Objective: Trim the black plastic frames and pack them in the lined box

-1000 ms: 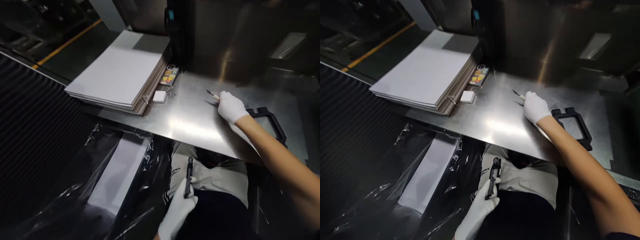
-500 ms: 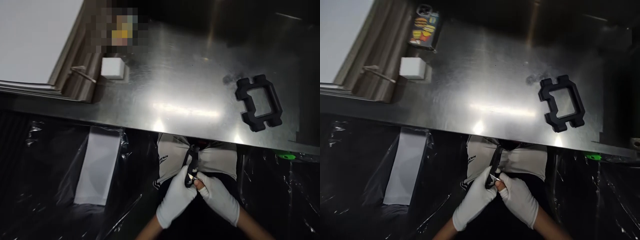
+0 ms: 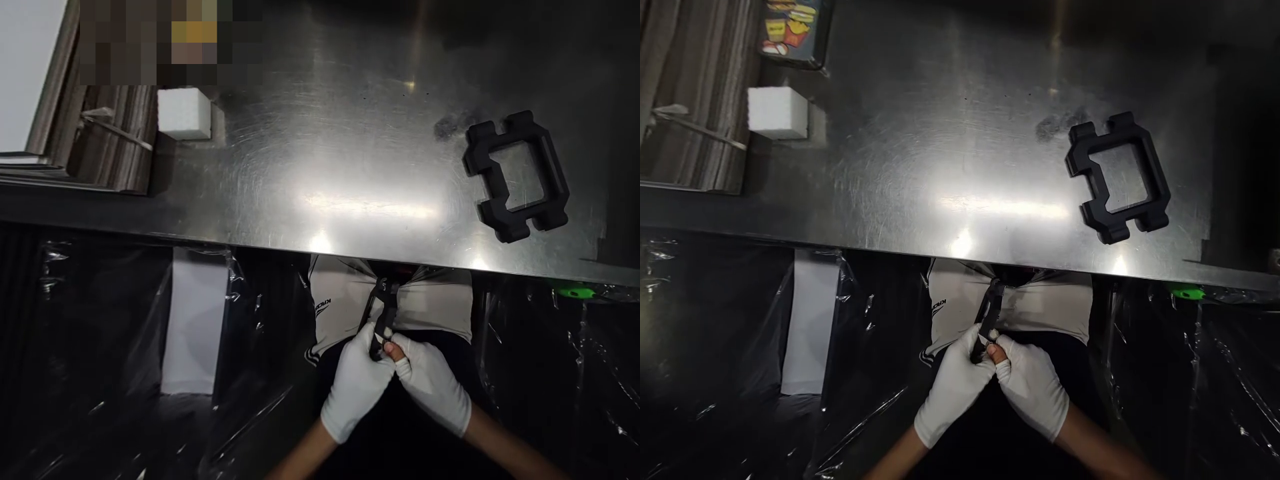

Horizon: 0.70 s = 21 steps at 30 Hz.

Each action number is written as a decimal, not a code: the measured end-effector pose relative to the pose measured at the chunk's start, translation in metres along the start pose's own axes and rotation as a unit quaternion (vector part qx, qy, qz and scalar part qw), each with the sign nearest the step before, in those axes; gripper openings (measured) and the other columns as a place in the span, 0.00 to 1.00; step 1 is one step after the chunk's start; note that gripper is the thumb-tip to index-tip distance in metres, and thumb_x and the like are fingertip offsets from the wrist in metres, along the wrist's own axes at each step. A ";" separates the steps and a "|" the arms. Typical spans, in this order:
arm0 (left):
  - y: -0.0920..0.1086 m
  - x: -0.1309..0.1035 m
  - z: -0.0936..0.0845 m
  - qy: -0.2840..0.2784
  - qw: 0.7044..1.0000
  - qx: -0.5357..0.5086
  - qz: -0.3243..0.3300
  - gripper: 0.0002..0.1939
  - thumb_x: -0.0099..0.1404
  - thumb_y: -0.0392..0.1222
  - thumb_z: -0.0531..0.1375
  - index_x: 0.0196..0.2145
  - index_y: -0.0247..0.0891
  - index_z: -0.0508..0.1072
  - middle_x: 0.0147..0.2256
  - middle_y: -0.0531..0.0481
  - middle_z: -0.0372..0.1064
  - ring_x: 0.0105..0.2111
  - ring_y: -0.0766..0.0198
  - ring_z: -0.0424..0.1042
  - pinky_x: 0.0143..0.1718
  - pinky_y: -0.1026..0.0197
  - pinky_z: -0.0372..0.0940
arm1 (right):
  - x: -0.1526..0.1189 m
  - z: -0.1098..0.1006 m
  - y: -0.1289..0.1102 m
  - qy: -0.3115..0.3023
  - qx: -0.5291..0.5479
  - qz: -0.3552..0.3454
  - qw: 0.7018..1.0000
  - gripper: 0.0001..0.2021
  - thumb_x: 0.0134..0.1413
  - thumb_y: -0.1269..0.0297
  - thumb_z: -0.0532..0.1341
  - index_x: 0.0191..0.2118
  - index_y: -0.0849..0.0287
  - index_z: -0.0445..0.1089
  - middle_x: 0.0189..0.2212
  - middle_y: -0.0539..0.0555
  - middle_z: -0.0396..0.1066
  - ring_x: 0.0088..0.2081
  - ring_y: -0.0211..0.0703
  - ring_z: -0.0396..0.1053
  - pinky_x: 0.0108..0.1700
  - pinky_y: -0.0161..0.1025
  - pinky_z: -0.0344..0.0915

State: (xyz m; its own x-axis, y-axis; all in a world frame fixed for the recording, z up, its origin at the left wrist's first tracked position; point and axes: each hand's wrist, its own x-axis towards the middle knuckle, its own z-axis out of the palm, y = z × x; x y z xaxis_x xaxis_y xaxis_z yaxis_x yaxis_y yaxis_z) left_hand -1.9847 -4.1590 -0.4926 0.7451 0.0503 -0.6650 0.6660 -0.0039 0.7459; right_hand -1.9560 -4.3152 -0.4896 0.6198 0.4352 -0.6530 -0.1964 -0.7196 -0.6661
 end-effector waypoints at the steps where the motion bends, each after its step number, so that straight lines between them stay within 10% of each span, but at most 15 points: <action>1: 0.001 0.000 0.001 0.003 1.000 0.001 -0.001 0.04 0.61 0.39 0.62 0.35 0.40 0.72 0.29 0.55 0.68 0.30 0.63 0.67 0.35 0.61 0.67 | 0.000 0.001 0.000 -0.001 0.009 0.004 1.000 0.25 0.79 0.46 0.47 0.56 0.47 0.80 0.39 0.52 0.85 0.37 0.47 0.82 0.42 0.39 0.75; 7: 0.005 -0.001 0.002 0.024 0.999 0.040 -0.017 0.04 0.62 0.42 0.61 0.34 0.40 0.71 0.29 0.54 0.69 0.31 0.61 0.67 0.36 0.60 0.67 | 0.000 0.001 -0.002 0.000 0.055 0.039 0.998 0.28 0.79 0.45 0.45 0.44 0.53 0.79 0.33 0.54 0.82 0.34 0.47 0.80 0.38 0.38 0.71; 14: 0.004 0.000 -0.002 -0.009 0.999 0.033 -0.001 0.06 0.61 0.39 0.59 0.37 0.39 0.71 0.31 0.53 0.68 0.32 0.62 0.67 0.36 0.59 0.68 | 0.002 -0.006 -0.001 -0.066 0.013 0.013 0.998 0.22 0.79 0.50 0.49 0.59 0.47 0.78 0.42 0.53 0.85 0.42 0.49 0.82 0.44 0.40 0.70; 21: 0.003 -0.001 -0.002 -0.017 0.999 0.041 -0.002 0.05 0.62 0.38 0.58 0.37 0.39 0.70 0.32 0.53 0.69 0.33 0.61 0.68 0.38 0.58 0.69 | 0.002 -0.011 -0.005 -0.076 0.032 0.010 0.997 0.25 0.79 0.48 0.46 0.50 0.51 0.79 0.36 0.52 0.83 0.35 0.46 0.80 0.40 0.39 0.69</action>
State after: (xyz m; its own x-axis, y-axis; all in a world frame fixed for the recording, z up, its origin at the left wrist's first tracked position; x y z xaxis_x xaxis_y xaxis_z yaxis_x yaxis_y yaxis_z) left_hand -1.9832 -4.1567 -0.4894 0.7420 0.0171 -0.6702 0.6689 -0.0854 0.7384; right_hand -1.9456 -4.3166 -0.4837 0.4938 0.5016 -0.7104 -0.2595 -0.6947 -0.6709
